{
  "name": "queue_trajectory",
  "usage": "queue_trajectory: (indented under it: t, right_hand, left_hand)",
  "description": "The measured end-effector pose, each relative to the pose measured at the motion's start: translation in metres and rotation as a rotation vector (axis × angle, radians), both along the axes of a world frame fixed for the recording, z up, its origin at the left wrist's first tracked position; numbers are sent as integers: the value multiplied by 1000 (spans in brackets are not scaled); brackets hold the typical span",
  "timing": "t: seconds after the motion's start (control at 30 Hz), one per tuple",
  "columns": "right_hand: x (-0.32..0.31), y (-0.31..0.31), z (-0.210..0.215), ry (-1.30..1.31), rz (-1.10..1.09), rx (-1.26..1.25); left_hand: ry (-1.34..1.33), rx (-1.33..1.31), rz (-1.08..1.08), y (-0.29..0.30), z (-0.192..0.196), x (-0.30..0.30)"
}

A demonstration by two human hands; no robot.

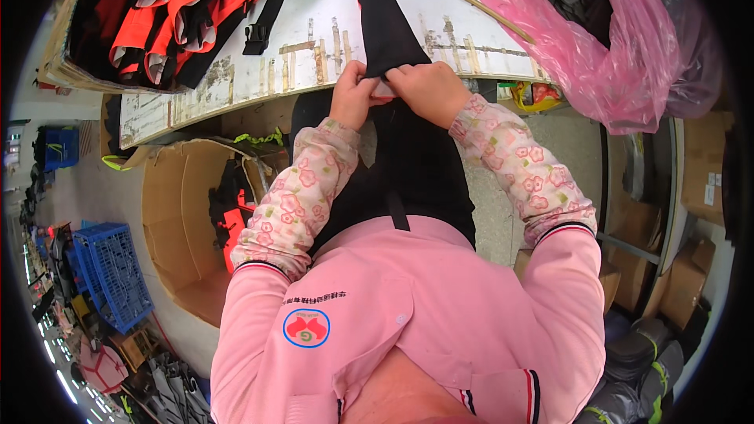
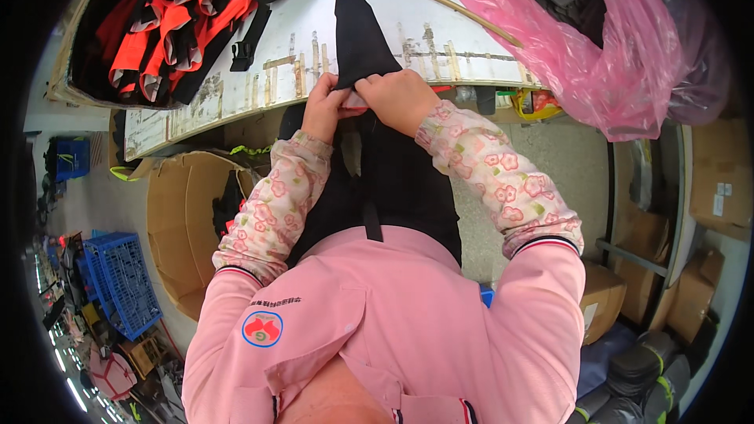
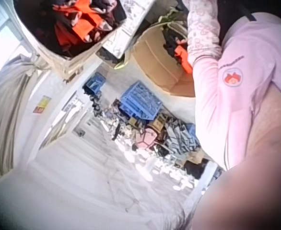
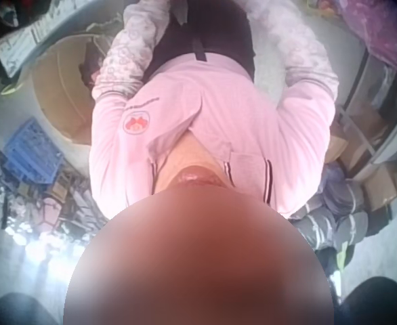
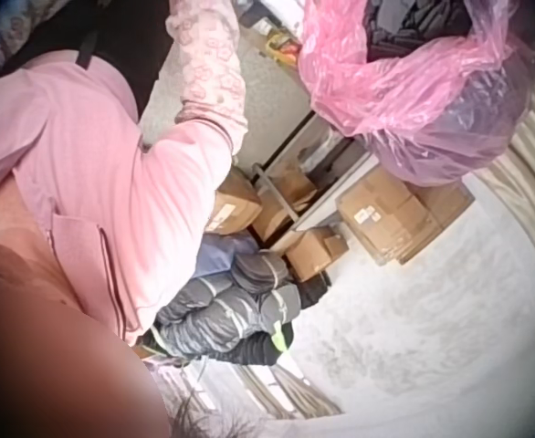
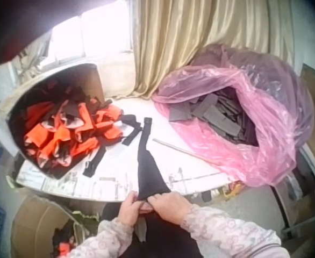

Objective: Inserting foam padding into life vest fabric sleeves using a wooden rod to push the foam into place.

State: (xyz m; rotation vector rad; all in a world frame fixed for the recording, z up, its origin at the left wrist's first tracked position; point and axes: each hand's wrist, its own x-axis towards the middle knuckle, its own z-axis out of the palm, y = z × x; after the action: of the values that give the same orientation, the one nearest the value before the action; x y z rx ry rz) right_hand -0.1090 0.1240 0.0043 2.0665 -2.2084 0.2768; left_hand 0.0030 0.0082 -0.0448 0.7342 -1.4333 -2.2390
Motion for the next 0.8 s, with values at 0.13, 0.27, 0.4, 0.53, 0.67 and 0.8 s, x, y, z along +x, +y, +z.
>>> queue_trajectory:
  t: [0.13,0.27,0.4,0.53,0.67,0.8]
  right_hand:
    - [-8,5,7,114,104,-64]
    - [-7,7,-6,93,153,-75]
    - [-1,6,-18,-23,67,-125]
    - [2,6,-15,-37,27,-87]
    - [0,5,-15,-36,58,-85]
    - [-5,9,-18,-32,95,-68]
  left_hand:
    - [-107,-40,24,-8,1,6]
    - [-123,-43,95,-4,-10,10]
    - [-261,37,-149,9,-13,17]
    - [-188,288,-255,25,-14,15]
    - [-62,423,-167,35,-18,1]
    - [-3,449,-56,39,-18,-6]
